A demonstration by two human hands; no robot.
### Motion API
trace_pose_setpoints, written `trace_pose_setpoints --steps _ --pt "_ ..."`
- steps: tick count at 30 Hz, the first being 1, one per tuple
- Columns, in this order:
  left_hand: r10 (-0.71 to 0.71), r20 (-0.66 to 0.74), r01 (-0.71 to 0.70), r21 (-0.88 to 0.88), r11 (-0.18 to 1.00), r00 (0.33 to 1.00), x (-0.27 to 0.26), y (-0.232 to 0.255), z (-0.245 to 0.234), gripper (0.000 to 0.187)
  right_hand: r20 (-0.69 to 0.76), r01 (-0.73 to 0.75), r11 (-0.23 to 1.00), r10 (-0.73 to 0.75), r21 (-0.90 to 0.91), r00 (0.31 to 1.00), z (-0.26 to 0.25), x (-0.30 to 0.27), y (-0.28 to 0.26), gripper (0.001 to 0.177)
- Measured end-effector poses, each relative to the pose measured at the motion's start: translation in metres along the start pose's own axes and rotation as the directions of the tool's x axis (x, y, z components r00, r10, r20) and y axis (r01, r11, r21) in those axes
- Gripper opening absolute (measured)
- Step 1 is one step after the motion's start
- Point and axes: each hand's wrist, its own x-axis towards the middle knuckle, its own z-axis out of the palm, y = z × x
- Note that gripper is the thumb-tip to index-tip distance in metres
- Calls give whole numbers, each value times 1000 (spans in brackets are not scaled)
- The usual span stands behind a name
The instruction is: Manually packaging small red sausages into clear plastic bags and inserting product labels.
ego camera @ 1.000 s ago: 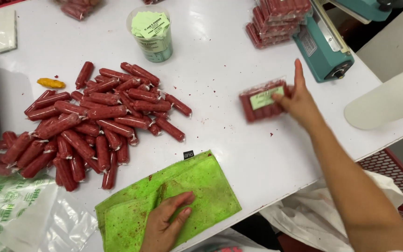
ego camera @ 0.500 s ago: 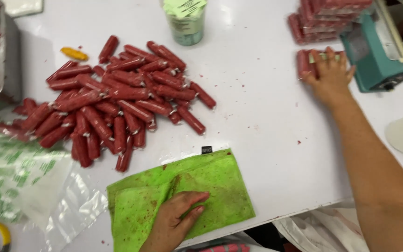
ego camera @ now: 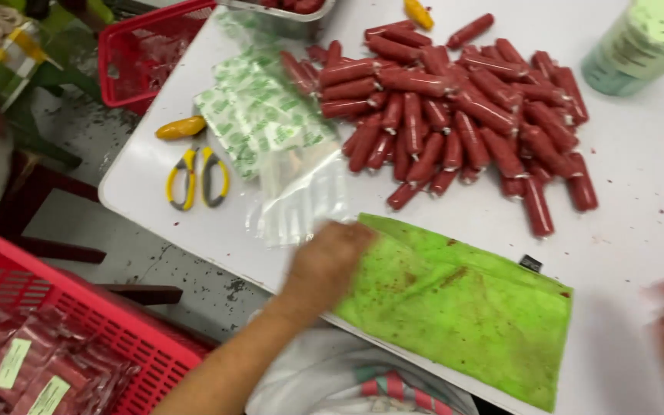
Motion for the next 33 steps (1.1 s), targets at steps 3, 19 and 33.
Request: trace_pose_setpoints --steps 3,19,33 --pt "-408 80 410 -13 912 909 -28 -69 -24 29 76 2 994 -10 105 997 25 -9 -191 50" --pt "45 535 483 -793 370 844 27 -25 -106 73 -139 77 809 6 582 990 23 68 -374 53" --pt "-196 860 594 -144 791 470 150 44 8 97 -22 -147 885 154 -442 988 85 -13 -233 66"
